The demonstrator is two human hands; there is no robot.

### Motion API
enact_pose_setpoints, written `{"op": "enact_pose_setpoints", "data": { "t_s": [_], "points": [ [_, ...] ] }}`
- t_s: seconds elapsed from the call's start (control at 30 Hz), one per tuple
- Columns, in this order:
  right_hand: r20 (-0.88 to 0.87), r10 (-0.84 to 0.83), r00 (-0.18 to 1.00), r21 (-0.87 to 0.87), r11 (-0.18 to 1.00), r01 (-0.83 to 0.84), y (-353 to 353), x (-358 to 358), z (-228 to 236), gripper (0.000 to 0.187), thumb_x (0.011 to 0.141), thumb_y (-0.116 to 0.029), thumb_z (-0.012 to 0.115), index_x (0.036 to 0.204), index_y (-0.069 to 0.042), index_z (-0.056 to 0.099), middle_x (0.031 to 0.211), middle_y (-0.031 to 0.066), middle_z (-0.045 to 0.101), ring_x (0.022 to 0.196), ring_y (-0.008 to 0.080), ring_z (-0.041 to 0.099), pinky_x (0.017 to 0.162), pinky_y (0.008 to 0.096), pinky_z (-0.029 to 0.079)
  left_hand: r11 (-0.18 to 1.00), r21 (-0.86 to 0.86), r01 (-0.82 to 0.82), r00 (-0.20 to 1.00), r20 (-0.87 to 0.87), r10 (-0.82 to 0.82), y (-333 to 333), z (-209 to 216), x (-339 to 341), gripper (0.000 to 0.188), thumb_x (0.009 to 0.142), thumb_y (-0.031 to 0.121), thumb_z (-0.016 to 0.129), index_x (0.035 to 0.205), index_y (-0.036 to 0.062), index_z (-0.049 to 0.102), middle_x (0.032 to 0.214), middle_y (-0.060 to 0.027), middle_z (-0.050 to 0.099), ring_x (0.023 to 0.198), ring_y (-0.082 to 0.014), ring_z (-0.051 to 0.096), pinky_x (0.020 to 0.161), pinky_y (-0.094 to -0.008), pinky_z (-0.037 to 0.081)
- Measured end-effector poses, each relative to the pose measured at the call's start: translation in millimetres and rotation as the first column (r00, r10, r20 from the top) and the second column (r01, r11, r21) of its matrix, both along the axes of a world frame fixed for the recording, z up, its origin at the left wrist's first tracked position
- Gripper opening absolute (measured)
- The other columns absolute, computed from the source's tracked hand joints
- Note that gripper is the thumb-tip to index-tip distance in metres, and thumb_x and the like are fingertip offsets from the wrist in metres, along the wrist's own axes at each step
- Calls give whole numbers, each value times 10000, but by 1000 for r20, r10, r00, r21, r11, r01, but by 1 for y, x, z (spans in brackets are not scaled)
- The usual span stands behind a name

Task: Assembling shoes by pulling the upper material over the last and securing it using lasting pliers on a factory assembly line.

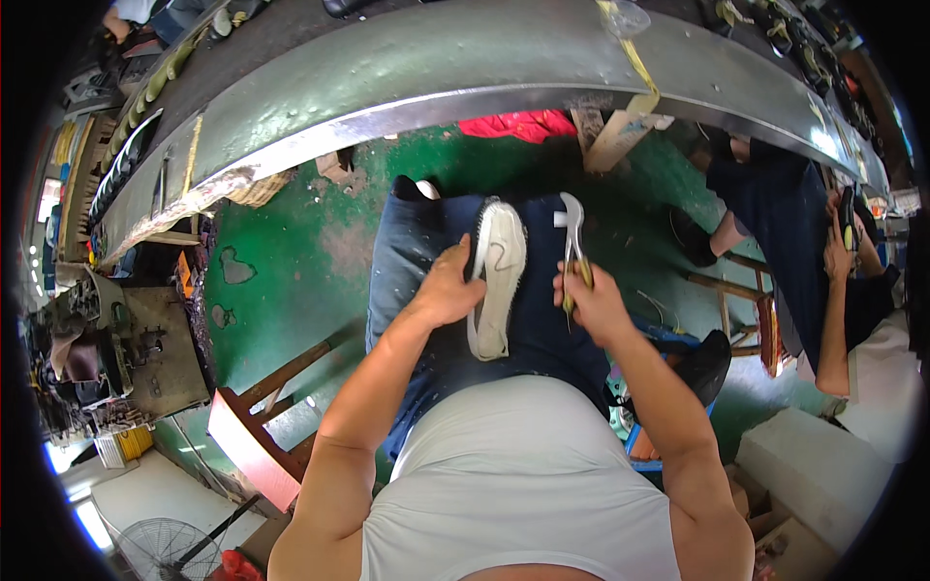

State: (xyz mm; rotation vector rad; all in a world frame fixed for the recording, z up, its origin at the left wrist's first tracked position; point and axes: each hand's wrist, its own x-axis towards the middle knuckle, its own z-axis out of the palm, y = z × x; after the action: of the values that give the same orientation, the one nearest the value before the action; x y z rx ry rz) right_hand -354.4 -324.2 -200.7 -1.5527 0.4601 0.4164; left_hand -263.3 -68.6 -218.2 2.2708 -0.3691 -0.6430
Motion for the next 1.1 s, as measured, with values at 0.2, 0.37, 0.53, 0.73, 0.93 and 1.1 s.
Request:
{"op": "enact_pose_setpoints", "data": {
  "t_s": [0.2, 0.37, 0.53, 0.73, 0.93, 1.1],
  "points": [
    [33, 387, 921, -233, 899, -370, -12, -5, 26, 216, 909, -194, 619, 1017, -7, 609, 749, 86, 637, 692, 175, 632, 653, 347, 497, 944, 313, -103, 921, 389, -29, -20, 22, -19, 223, 885, 212, 594, 827, 6, 655, 775, -209, 673, 701, -402, 669, 676, -499, 544],
    [-17, 585, 810, -286, 774, -565, -2, 4, 43, 194, 903, -165, 617, 1024, -14, 604, 764, 157, 620, 728, 277, 639, 693, 387, 501, 971, 189, -149, 861, 507, 34, -20, 11, -23, 253, 899, 212, 592, 717, 36, 605, 682, -175, 651, 608, -381, 651, 588, -487, 530],
    [-112, 743, 660, -505, 530, -682, 0, 35, 68, 216, 923, -161, 598, 1021, 32, 607, 819, 161, 631, 727, 273, 639, 683, 402, 516, 987, 123, -106, 831, 557, 20, -28, 20, -31, 247, 901, 192, 607, 697, 53, 587, 646, -158, 629, 574, -357, 646, 543, -461, 525],
    [-481, 780, 400, -152, 376, -914, 1, 105, 109, 253, 970, -201, 562, 1010, 34, 646, 878, 133, 692, 751, 222, 659, 653, 385, 524, 990, 39, -132, 889, 446, 101, -24, 27, -29, 255, 970, 247, 569, 845, 35, 637, 788, -177, 666, 716, -388, 659, 640, -451, 537],
    [-464, 839, 283, -473, 34, -880, 11, 111, 99, 268, 967, -218, 560, 993, 42, 621, 872, 235, 666, 811, 396, 662, 741, 477, 523, 457, -409, -790, 565, -776, 281, -29, -57, -25, 518, 1063, 432, 422, 1372, 27, 515, 1245, -100, 629, 1133, -190, 587, 1008, -348, 464],
    [-148, 816, 559, -525, 414, -743, 20, 66, 45, 249, 934, -218, 589, 941, 29, 613, 845, 261, 664, 823, 453, 649, 765, 512, 518, 258, -463, -848, 487, -873, 34, 0, -47, -32, 623, 1032, 391, 528, 1490, 4, 359, 1354, -98, 565, 1267, -183, 506, 1091, -356, 387]
  ]
}}
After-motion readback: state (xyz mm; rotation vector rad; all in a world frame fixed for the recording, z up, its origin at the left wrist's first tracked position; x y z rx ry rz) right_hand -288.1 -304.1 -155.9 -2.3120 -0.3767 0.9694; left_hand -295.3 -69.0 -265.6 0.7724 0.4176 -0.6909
